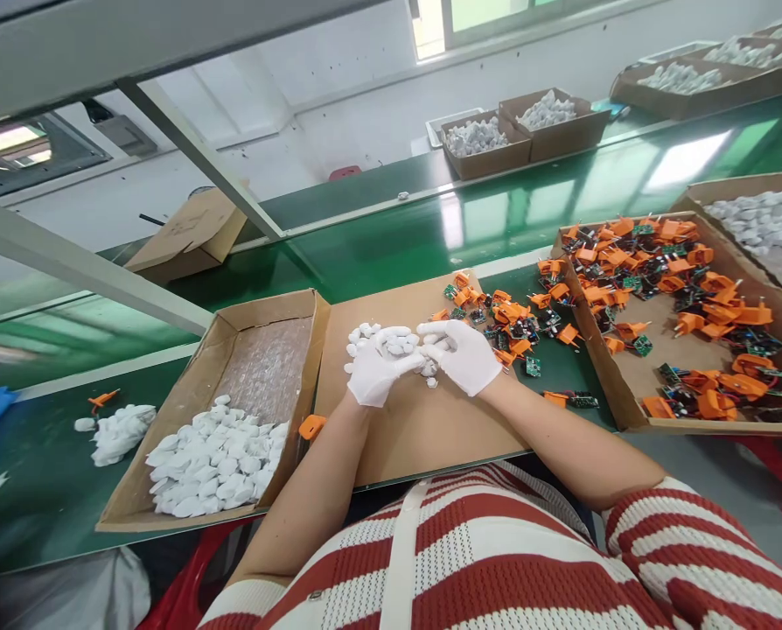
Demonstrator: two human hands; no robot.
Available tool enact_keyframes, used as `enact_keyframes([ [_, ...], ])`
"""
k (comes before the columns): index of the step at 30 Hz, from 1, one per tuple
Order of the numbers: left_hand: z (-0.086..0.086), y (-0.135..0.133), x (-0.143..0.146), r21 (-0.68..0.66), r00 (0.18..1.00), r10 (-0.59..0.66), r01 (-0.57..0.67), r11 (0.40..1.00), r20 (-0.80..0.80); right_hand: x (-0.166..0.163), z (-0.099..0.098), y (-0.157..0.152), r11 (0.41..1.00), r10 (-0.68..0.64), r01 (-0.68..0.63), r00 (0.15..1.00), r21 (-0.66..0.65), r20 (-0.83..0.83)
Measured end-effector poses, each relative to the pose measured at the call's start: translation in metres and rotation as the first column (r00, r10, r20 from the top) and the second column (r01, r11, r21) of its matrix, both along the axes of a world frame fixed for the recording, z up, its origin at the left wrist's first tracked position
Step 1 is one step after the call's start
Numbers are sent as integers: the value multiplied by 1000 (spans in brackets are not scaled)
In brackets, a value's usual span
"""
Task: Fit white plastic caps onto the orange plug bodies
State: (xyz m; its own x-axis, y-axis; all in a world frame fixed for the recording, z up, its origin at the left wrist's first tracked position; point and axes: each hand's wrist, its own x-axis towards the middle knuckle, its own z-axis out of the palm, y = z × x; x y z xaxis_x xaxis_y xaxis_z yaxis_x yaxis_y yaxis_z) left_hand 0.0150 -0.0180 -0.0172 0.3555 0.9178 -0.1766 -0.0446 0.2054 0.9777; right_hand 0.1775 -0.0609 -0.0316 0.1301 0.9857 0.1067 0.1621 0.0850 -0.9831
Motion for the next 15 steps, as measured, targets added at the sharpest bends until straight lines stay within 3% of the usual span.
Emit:
enact_keyframes([
  [2, 0, -2, 1, 13, 1000, -29, 29, 999, -11, 2, 3, -1, 1000, -8, 7, 999, -12, -43],
  [5, 0, -1, 0, 12, 999, -48, 48, 999, -3, 7, 5, -2, 1000, -26, 25, 999, 18, 28],
  [8, -1, 3, -4, 26, 999, -32, 32, 999, -10, 12, 4, -1, 993, 44, -69, 969, 95, 243],
  [11, 0, 4, -6, 11, 998, -49, 49, 999, 37, 12, 0, 2, 974, -21, -82, 897, 212, 442],
  [15, 3, 0, -7, -72, 974, -212, 217, 973, 74, 7, -1, 5, 963, -56, -50, 923, 263, 381],
])
